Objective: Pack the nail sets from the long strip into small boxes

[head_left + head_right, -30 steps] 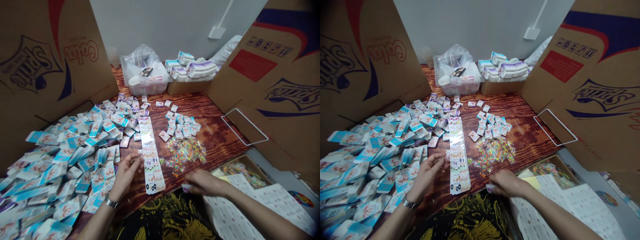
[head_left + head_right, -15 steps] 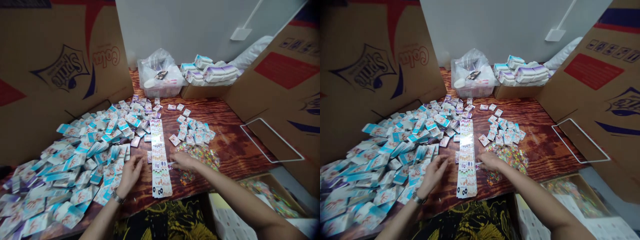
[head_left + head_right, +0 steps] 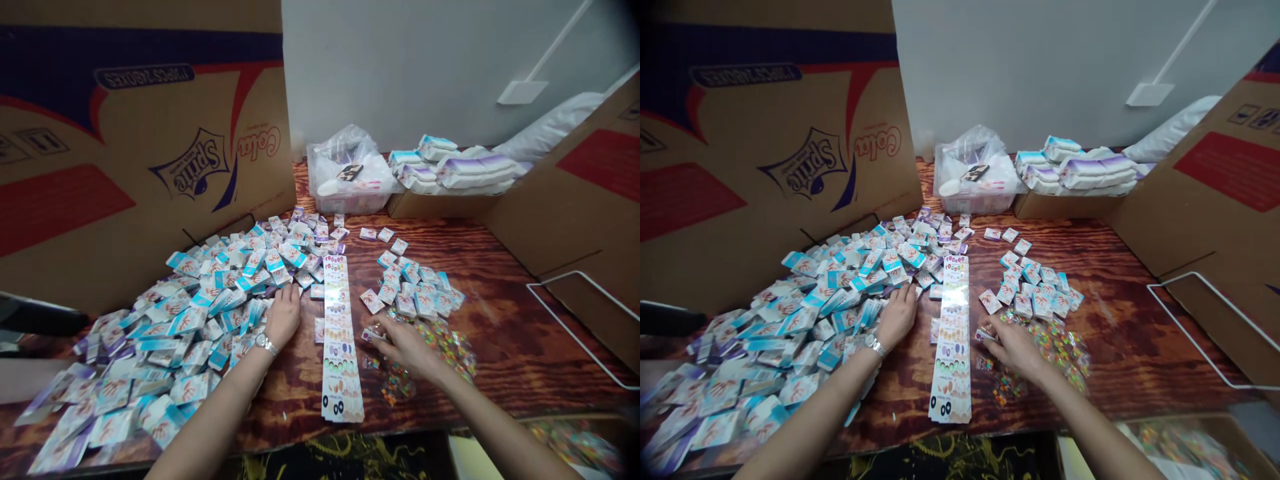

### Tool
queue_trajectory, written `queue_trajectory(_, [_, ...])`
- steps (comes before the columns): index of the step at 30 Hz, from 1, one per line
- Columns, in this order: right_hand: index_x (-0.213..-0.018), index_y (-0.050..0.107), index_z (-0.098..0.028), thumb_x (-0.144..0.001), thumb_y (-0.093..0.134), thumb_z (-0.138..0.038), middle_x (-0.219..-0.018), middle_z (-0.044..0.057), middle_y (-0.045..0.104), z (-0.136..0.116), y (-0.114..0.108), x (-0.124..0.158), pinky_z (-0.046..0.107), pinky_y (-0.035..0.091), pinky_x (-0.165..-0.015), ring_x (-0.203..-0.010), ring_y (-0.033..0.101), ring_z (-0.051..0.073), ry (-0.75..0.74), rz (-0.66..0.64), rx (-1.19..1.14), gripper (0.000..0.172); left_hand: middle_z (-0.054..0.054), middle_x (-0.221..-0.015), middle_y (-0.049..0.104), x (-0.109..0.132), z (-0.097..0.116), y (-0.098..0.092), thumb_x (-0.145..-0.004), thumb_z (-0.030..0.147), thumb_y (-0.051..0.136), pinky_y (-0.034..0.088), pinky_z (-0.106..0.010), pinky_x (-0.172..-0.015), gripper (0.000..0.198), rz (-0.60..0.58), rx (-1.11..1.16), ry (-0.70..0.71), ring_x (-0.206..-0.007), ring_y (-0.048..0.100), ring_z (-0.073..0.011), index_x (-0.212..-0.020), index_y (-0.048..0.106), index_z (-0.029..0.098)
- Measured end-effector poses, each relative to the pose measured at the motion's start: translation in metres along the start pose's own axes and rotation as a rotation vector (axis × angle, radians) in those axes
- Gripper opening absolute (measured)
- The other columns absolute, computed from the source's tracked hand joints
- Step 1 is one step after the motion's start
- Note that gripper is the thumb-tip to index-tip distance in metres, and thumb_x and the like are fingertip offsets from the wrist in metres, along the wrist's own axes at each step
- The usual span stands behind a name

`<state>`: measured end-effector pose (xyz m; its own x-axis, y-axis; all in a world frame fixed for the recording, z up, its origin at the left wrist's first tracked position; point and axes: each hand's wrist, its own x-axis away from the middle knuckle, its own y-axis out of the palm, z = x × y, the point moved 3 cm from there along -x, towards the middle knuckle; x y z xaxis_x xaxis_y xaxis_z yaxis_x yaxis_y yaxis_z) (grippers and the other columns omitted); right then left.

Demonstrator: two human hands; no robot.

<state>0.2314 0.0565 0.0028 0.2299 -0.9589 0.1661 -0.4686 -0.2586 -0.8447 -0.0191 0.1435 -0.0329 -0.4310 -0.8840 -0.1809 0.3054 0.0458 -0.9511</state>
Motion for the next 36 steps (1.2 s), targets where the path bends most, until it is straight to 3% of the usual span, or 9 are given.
queue_trajectory(8, [-0.09,0.059,-0.021,-0.089,0.048,-0.03,-0.082,0.004,0.065,-0.025,-0.012,-0.002,0.028,0.041,-0.067,-0.075,0.059,0.019,-0.157,0.049,-0.108,0.014,-0.014,-0.112,0.058,0.017,0.017,-0.008,-0.087,0.019,0.047,0.048,-0.037,-0.082,0.017,-0.021,-0.109,0.099,-0.096,0.054,-0.0234,-0.096,0.06,0.013])
queue_trajectory(14, [-0.09,0.059,-0.022,-0.09,0.046,-0.032,-0.082,0.003,0.064,-0.036,-0.014,-0.01,0.028,0.044,-0.066,-0.073,0.06,0.019,-0.173,0.092,-0.161,0.016,-0.022,-0.137,0.038,-0.018,-0.009,-0.054,-0.085,0.008,0.04,0.032,-0.051,-0.1,0.044,0.131,-0.215,0.016,-0.125,0.036,-0.033,-0.129,0.042,0.01])
queue_trajectory(17, [-0.09,0.058,-0.022,-0.09,0.045,-0.031,-0.086,0.004,0.065,-0.042,-0.015,-0.012,0.028,0.044,-0.067,-0.076,0.06,0.019,-0.179,0.103,-0.171,0.016,-0.016,-0.146,0.03,-0.046,-0.03,-0.067,-0.08,0.007,0.048,0.025,-0.061,-0.1,0.06,0.034,-0.321,0.028,-0.133,0.022,-0.039,-0.136,0.035,0.021])
queue_trajectory(22, [-0.097,0.058,-0.022,-0.089,0.046,-0.032,-0.089,0.005,0.065,-0.047,-0.017,-0.009,0.029,0.045,-0.069,-0.08,0.061,0.02,-0.164,0.136,-0.191,0.017,-0.011,-0.127,0.055,-0.067,-0.047,-0.074,-0.081,0.007,0.047,0.029,-0.061,-0.097,0.039,-0.045,-0.302,0.124,-0.124,0.04,-0.0347,-0.116,0.055,0.024])
queue_trajectory(27, [-0.103,0.057,-0.021,-0.089,0.048,-0.04,-0.081,0.003,0.067,-0.053,-0.026,-0.009,0.027,0.044,-0.063,-0.071,0.061,0.018,-0.096,0.175,-0.327,0.026,-0.014,-0.116,0.06,-0.069,-0.04,-0.1,-0.084,0.023,0.054,0.021,-0.058,-0.103,0.029,-0.001,-0.266,0.163,-0.127,0.036,-0.0348,-0.112,0.055,0.017])
queue_trajectory(29, [-0.095,0.06,-0.02,-0.088,0.05,-0.041,-0.079,0.002,0.066,-0.059,-0.033,-0.01,0.026,0.043,-0.061,-0.068,0.059,0.016,-0.11,0.182,-0.375,0.025,-0.015,-0.119,0.057,-0.063,-0.033,-0.114,-0.084,0.037,0.055,0.027,-0.053,-0.102,0.039,0.015,-0.151,0.16,-0.124,0.039,-0.0333,-0.117,0.051,0.016])
queue_trajectory(31, [-0.09,0.061,-0.02,-0.088,0.05,-0.041,-0.079,0.002,0.065,-0.066,-0.042,-0.011,0.024,0.043,-0.061,-0.068,0.057,0.015,-0.141,0.193,-0.421,0.024,-0.013,-0.116,0.058,-0.052,-0.024,-0.121,-0.083,0.046,0.055,0.037,-0.045,-0.095,0.045,-0.006,0.221,0.108,-0.111,0.05,-0.0292,-0.116,0.051,0.016])
queue_trajectory(35, [-0.091,0.061,-0.019,-0.088,0.052,-0.037,-0.081,0.003,0.063,-0.081,-0.058,-0.012,0.024,0.042,-0.061,-0.07,0.055,0.014,-0.214,0.215,-0.466,0.02,-0.007,-0.098,0.062,-0.011,0.002,-0.099,-0.082,0.055,0.052,0.048,-0.032,-0.075,0.047,-0.293,1.255,-0.159,-0.086,0.059,-0.0203,-0.11,0.055,0.017])
queue_trajectory(36, [-0.091,0.061,-0.019,-0.088,0.053,-0.034,-0.082,0.003,0.063,-0.085,-0.06,-0.012,0.025,0.043,-0.062,-0.071,0.055,0.014,-0.24,0.215,-0.454,0.018,-0.007,-0.091,0.062,0.001,0.01,-0.09,-0.083,0.061,0.044,0.049,-0.03,-0.067,0.053,-0.34,1.342,-0.193,-0.077,0.06,-0.0183,-0.112,0.053,0.017])
